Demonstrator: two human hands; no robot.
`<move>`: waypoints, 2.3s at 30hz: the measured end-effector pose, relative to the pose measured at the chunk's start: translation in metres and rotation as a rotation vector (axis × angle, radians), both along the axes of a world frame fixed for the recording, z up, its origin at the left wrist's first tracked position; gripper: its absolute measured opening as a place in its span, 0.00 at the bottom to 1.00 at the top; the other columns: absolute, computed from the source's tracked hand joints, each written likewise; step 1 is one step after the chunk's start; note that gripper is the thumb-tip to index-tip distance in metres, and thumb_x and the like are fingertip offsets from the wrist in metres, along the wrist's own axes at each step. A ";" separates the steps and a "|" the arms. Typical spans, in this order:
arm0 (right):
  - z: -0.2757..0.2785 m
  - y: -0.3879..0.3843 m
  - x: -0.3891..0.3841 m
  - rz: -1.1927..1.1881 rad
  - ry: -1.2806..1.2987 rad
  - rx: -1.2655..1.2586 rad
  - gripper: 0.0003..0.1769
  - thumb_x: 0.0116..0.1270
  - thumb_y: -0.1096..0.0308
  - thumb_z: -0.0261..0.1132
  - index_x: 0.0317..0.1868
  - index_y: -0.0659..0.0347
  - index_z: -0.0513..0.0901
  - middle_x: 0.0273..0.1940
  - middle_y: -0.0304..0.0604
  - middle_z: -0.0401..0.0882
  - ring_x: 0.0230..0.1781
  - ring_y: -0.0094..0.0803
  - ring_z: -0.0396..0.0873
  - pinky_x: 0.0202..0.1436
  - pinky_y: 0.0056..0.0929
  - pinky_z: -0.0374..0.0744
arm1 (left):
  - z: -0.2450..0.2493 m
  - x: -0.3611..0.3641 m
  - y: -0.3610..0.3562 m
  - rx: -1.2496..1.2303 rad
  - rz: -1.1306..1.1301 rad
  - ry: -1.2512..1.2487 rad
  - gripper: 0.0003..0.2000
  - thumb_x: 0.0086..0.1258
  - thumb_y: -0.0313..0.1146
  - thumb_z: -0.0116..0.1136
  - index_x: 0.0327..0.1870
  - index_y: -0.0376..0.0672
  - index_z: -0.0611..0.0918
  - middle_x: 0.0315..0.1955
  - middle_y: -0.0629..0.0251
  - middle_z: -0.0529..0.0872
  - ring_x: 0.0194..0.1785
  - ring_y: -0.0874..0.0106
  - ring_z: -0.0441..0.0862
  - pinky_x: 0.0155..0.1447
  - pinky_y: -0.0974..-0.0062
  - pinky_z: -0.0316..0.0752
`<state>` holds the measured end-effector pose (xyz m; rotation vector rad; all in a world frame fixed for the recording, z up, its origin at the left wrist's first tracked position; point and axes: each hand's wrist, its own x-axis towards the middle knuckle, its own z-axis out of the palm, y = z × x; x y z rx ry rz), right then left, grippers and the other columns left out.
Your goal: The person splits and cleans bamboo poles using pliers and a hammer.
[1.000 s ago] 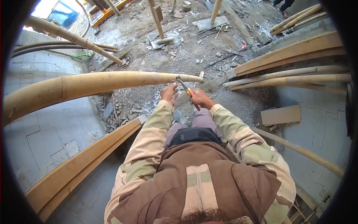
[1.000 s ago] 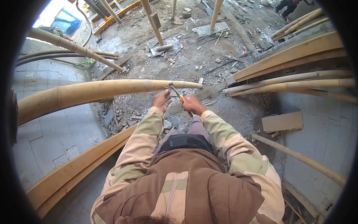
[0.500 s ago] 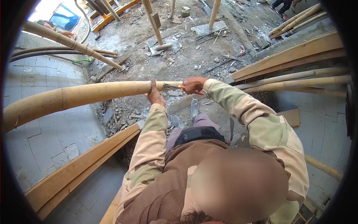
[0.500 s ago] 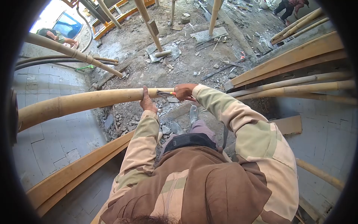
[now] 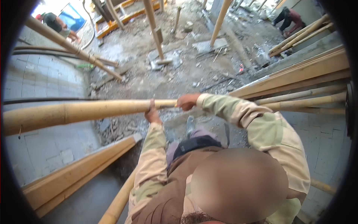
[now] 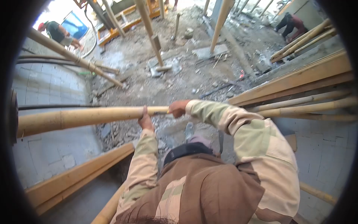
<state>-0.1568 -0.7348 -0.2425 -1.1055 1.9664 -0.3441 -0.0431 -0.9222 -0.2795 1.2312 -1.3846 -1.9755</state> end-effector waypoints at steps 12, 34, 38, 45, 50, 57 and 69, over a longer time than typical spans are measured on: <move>-0.061 0.006 0.048 0.038 0.187 -0.102 0.13 0.60 0.67 0.60 0.34 0.66 0.87 0.31 0.59 0.87 0.34 0.55 0.88 0.38 0.48 0.84 | -0.026 -0.044 0.018 0.331 0.243 -0.263 0.40 0.63 0.56 0.74 0.63 0.27 0.79 0.56 0.48 0.86 0.51 0.53 0.87 0.56 0.51 0.84; 0.043 0.175 0.036 -0.523 -0.494 -0.015 0.17 0.60 0.67 0.64 0.49 0.61 0.86 0.33 0.41 0.84 0.35 0.32 0.81 0.38 0.40 0.78 | -0.072 -0.069 0.003 0.449 0.256 -0.470 0.45 0.67 0.65 0.63 0.73 0.33 0.69 0.64 0.46 0.80 0.59 0.49 0.84 0.63 0.48 0.78; 0.119 0.199 0.050 -0.682 -0.111 0.034 0.10 0.68 0.68 0.61 0.44 0.64 0.83 0.36 0.54 0.85 0.38 0.49 0.85 0.40 0.46 0.79 | -0.007 -0.050 0.072 0.598 -0.142 -0.440 0.50 0.67 0.73 0.56 0.78 0.37 0.63 0.67 0.47 0.77 0.67 0.47 0.78 0.69 0.46 0.72; 0.060 0.189 0.094 -0.667 0.096 -0.138 0.17 0.65 0.69 0.63 0.54 0.63 0.78 0.42 0.64 0.84 0.47 0.63 0.83 0.49 0.58 0.79 | 0.000 -0.045 0.172 0.973 -0.630 0.104 0.28 0.87 0.55 0.32 0.63 0.36 0.72 0.62 0.45 0.79 0.68 0.45 0.76 0.72 0.37 0.69; 0.145 0.185 0.110 -0.680 0.041 -0.277 0.15 0.63 0.72 0.62 0.49 0.67 0.76 0.41 0.67 0.84 0.46 0.65 0.83 0.48 0.59 0.78 | -0.013 -0.029 0.177 0.825 -0.547 0.225 0.24 0.86 0.52 0.38 0.59 0.37 0.74 0.56 0.50 0.81 0.66 0.48 0.78 0.69 0.37 0.72; 0.041 0.189 0.143 -0.616 0.142 0.000 0.10 0.68 0.68 0.59 0.46 0.62 0.79 0.42 0.62 0.84 0.46 0.65 0.83 0.49 0.59 0.79 | -0.064 0.004 0.171 1.097 -0.475 0.141 0.19 0.86 0.48 0.44 0.64 0.44 0.75 0.64 0.62 0.81 0.73 0.59 0.74 0.73 0.25 0.58; 0.005 0.216 0.137 -0.526 -0.533 0.193 0.04 0.57 0.76 0.66 0.32 0.68 0.86 0.26 0.53 0.86 0.24 0.42 0.89 0.23 0.38 0.81 | -0.079 0.068 0.133 0.748 -0.204 -0.110 0.18 0.84 0.50 0.51 0.54 0.44 0.82 0.38 0.70 0.86 0.35 0.77 0.81 0.40 0.80 0.76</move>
